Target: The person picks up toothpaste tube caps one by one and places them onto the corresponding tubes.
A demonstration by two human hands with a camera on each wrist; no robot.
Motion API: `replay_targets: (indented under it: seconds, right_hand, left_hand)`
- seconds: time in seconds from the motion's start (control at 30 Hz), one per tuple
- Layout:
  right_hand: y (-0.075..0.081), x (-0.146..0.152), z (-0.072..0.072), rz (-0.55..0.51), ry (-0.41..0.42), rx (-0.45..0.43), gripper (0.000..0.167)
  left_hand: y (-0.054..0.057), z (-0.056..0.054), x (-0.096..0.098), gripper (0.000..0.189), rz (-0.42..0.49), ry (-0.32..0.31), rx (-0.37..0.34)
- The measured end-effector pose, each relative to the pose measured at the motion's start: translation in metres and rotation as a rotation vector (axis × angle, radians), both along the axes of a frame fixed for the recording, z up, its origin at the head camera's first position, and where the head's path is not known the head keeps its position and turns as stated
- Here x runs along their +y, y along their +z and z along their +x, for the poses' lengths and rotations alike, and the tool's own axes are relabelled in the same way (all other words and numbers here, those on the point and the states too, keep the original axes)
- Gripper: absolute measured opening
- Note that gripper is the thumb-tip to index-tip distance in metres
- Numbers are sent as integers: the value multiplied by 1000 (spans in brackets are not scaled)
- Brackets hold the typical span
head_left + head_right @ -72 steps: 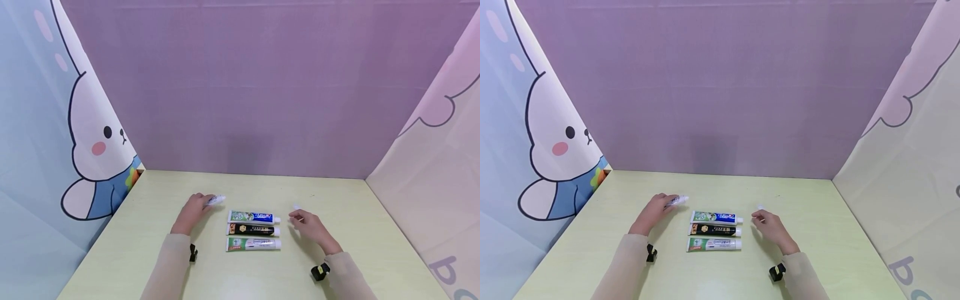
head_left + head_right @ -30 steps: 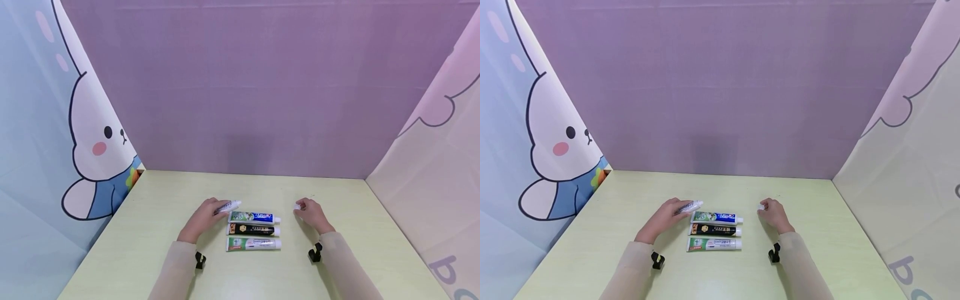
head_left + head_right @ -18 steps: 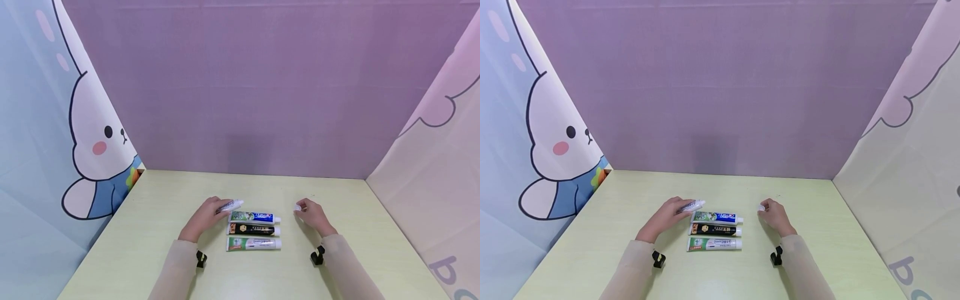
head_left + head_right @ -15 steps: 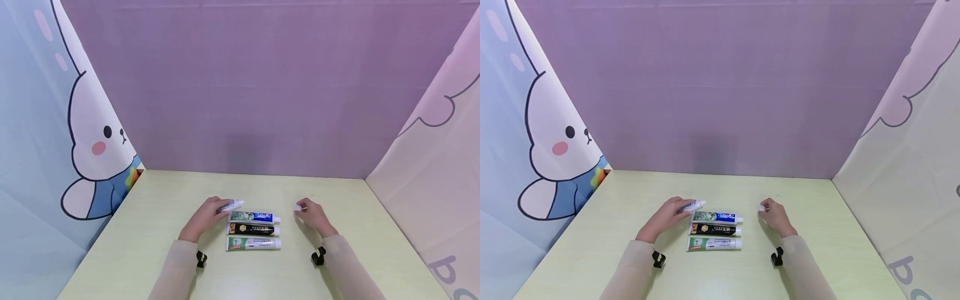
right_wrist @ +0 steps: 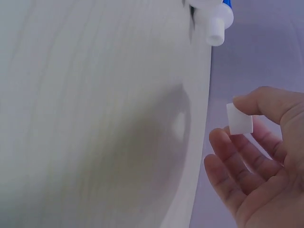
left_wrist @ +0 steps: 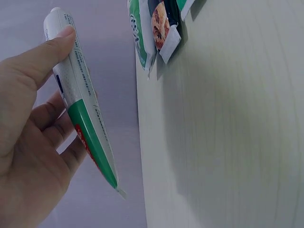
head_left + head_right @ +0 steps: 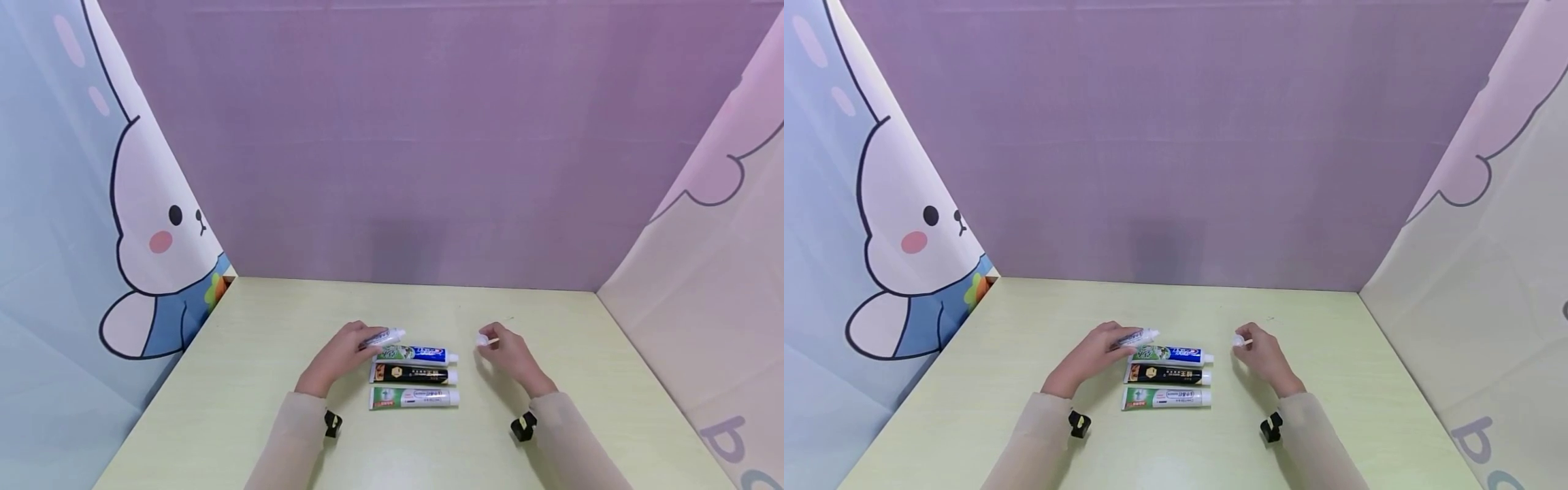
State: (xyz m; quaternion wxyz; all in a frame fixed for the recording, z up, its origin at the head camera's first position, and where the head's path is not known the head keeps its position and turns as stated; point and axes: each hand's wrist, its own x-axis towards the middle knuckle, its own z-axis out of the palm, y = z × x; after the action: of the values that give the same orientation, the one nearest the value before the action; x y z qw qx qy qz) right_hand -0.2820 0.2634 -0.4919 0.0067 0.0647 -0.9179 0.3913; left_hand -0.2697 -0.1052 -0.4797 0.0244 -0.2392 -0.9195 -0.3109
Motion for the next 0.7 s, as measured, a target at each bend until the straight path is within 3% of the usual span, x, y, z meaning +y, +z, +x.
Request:
replay_targets:
  seconds: [0.17,0.43,0.7]
  right_hand:
    - [3,-7,4,-54,30,14,36]
    - [8,-20,9,-44,77,64,29]
    - [12,-31,15,-76,191,135,28]
  left_hand:
    - [1,1,6,43,-3,-19,-5]
    - [3,3,18,43,-32,-67,5]
    - [4,4,27,43,-59,-109,14]
